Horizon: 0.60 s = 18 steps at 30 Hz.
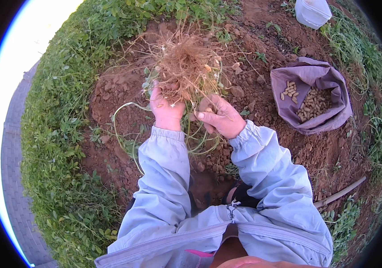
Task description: The person pulls peanut plants from the soil, shakes off excess dirt, and removes peanuts from the roots. They place the harvested peanuts into a cloth bag and a white bucket while working in an outdoor garden.
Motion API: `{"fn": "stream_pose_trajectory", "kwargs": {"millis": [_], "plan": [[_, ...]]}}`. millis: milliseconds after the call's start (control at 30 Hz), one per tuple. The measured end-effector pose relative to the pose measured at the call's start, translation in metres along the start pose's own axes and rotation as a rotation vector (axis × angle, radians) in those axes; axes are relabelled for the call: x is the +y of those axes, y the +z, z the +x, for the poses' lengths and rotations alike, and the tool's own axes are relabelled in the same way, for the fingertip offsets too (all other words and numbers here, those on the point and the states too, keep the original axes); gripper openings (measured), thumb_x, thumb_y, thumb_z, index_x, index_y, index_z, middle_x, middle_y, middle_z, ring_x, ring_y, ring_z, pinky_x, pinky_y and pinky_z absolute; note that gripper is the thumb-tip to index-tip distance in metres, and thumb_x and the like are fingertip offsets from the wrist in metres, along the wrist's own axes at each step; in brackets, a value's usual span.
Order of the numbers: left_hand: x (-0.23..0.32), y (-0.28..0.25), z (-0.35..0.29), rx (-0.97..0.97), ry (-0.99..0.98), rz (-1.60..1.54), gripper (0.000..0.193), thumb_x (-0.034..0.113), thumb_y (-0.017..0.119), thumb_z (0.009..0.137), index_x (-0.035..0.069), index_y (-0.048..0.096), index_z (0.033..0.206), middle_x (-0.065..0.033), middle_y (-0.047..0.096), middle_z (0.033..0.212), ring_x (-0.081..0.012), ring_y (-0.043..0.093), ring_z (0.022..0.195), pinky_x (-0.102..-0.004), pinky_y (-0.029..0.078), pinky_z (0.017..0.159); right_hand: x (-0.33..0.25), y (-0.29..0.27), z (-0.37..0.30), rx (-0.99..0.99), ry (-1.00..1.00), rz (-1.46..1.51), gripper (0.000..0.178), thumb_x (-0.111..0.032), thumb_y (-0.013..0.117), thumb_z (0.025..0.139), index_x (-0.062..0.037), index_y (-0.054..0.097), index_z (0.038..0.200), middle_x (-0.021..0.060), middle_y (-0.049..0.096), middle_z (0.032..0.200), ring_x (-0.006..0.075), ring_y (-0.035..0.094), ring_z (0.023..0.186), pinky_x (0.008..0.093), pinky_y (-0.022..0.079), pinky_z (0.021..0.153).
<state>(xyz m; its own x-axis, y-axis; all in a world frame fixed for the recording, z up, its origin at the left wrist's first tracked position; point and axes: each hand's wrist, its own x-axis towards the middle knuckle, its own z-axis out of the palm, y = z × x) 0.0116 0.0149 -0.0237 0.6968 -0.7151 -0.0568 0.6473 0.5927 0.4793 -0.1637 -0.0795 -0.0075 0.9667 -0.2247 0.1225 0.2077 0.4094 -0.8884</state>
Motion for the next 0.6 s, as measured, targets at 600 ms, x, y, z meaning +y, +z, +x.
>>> {"fn": "stream_pose_trajectory", "kwargs": {"millis": [600], "plan": [[-0.018,0.053,-0.014,0.222,-0.007,-0.060,0.034,0.028,0.039,0.094,0.004,0.055,0.112,-0.0143,0.061,0.105,-0.0298,0.059,0.095,-0.0427,0.049,0.082,-0.017,-0.020,0.049,0.131,-0.289,-1.025,0.034,-0.037,0.063,0.077,-0.0061,0.065,0.092,0.0181,0.063,0.081,0.0342,0.062,0.072,0.0402,0.050,0.064]]}}
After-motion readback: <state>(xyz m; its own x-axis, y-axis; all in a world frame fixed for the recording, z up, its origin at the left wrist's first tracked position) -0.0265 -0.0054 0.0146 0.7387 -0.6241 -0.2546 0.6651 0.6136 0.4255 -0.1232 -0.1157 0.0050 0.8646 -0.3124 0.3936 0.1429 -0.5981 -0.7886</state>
